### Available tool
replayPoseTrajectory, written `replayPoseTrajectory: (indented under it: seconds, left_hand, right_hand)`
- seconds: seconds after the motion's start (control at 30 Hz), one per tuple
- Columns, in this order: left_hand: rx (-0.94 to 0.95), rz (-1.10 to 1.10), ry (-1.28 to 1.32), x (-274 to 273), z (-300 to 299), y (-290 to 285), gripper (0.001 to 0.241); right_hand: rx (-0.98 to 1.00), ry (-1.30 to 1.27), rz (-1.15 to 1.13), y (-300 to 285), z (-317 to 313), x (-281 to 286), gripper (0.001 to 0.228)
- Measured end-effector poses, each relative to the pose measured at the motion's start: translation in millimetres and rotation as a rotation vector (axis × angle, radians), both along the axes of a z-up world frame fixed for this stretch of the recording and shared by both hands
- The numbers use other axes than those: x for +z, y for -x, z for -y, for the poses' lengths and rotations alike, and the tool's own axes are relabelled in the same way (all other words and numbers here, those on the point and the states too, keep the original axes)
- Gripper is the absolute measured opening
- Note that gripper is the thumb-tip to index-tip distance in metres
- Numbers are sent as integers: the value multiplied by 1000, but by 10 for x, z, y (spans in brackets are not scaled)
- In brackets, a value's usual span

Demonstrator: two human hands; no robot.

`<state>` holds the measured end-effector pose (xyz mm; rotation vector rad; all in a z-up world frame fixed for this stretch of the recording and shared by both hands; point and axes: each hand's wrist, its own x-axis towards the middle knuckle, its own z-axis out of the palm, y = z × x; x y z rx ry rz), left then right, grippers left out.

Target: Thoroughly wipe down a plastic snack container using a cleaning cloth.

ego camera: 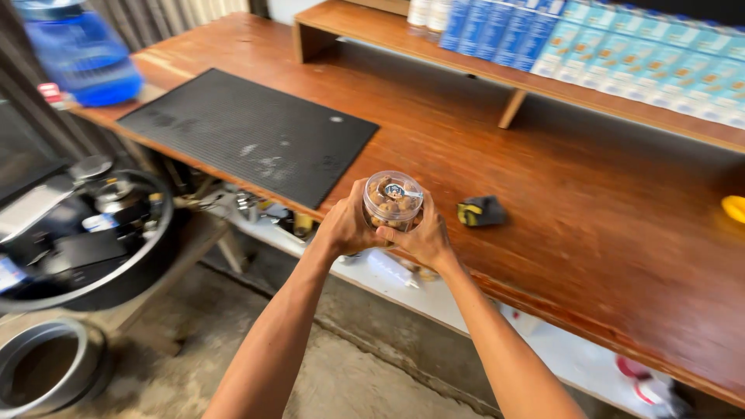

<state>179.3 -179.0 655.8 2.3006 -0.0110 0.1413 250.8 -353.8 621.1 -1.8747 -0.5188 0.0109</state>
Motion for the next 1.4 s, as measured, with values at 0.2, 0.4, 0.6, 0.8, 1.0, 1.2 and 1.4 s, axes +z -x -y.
replayPoseTrajectory:
  seconds: [0.2, 0.4, 0.6, 0.8, 1.0, 1.2, 1.4]
  left_hand:
    - [-193, 17, 17, -133, 1096, -714, 90]
    - [-304, 38, 47, 34, 2181, -1190, 94]
    - [-331, 69, 71, 21, 2990, -1640, 98]
    - [-377, 55, 39, 145, 3475, -1960, 96]
    - [-398, 27, 33, 157, 3784, -2374, 101]
    - [-426, 50, 35, 144, 3943, -3038, 100]
    - [-447, 28, 58, 114, 4148, -3710, 99]
  right_hand:
    - [-182, 5, 41, -351, 1239, -39, 109]
    - [-299, 80, 105, -690, 2394, 22, 106]
    - [-321, 12, 92, -951, 3192, 157, 110]
    - [-339, -19, 209, -1236, 3638, 219, 108]
    - [-377, -5, 241, -1651, 3964, 131, 110]
    - [-418, -3, 247, -2315, 4163, 4, 108]
    - [-476, 44, 179, -2948, 4370, 17, 110]
